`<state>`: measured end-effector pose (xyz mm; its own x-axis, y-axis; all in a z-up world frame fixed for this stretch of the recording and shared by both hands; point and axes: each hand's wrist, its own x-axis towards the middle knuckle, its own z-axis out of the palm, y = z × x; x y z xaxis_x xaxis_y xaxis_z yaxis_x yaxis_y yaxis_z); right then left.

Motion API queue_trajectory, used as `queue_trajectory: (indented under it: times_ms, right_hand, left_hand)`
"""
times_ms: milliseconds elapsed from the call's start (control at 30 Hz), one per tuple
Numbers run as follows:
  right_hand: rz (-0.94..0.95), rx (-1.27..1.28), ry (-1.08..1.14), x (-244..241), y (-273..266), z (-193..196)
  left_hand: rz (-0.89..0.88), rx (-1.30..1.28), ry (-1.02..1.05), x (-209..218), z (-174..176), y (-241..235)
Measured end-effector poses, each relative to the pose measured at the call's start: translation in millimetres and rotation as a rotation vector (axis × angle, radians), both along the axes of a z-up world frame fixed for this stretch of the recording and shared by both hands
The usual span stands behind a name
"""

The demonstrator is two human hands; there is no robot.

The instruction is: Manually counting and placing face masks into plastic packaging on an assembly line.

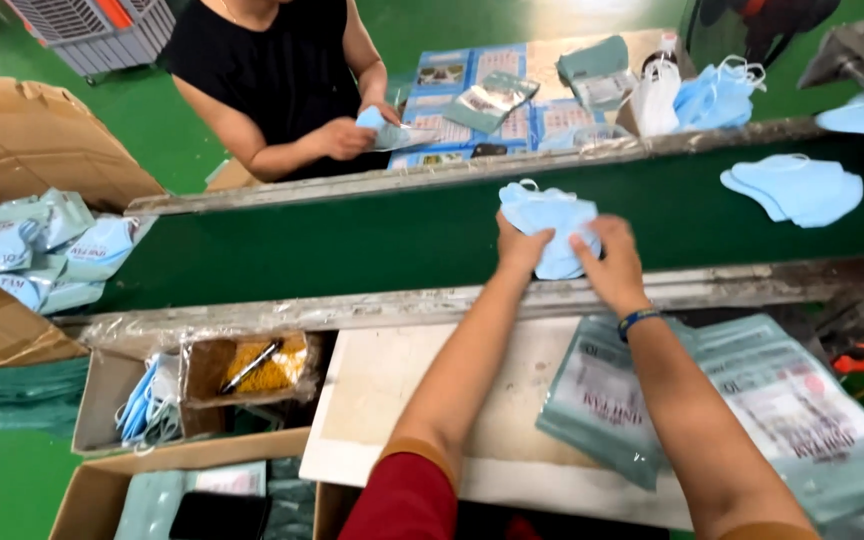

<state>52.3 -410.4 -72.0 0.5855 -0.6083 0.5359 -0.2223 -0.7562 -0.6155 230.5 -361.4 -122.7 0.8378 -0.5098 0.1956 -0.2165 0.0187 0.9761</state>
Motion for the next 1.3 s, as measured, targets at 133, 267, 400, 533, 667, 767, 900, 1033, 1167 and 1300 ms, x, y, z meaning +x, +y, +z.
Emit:
queue_trajectory:
  times_ms: [133,267,400,533,667,767,900,1033,1167,1300]
  right_hand:
    - [0.243,0.513,-0.435,-20.7,4.2,5.2]
    - [0.578,0.976,-0.335,-70.3,69.2,26.3]
    - [0.815,0.770,0.024,-110.3,128.1,26.7]
    - [0.790,0.740,0.279,-103.9,185.2,3.5]
    - [0.559,0.521,0.373,-84.9,194.7,-93.4]
    - [0.519,0.327,0.244,-94.6,215.8,-88.4]
    - [0.542,0.199,0.368,-86.6,205.7,-73.5]
    - [0.607,0.129,0.464,-92.7,190.5,-97.5]
    - [0.531,0.341,0.316,-109.8,204.6,-98.7]
    - [0.470,0.494,0.482,-108.7,204.8,-71.6]
  left_hand:
    - [-0.295,-0.272,0.126,-41.1,69.1,86.7]
    - [-0.572,-0.247,0.067,-77.6,114.3,191.0]
    - [-0.529,0.137,-0.179,-107.6,119.7,287.8]
    - [-0.470,0.348,-0.273,-106.3,28.0,326.2]
    - [-0.466,0.374,-0.416,-103.9,-60.6,340.9]
    - [-0.432,0.338,-0.430,-120.4,-64.5,353.4]
    - [-0.415,0.309,-0.465,-106.2,-55.4,347.4]
    - [-0.436,0.372,-0.505,-104.8,-73.8,345.0]
    - [-0.481,0.173,-0.230,-133.7,-58.3,351.0]
    - [-0.559,0.081,0.093,-128.3,-74.7,349.3]
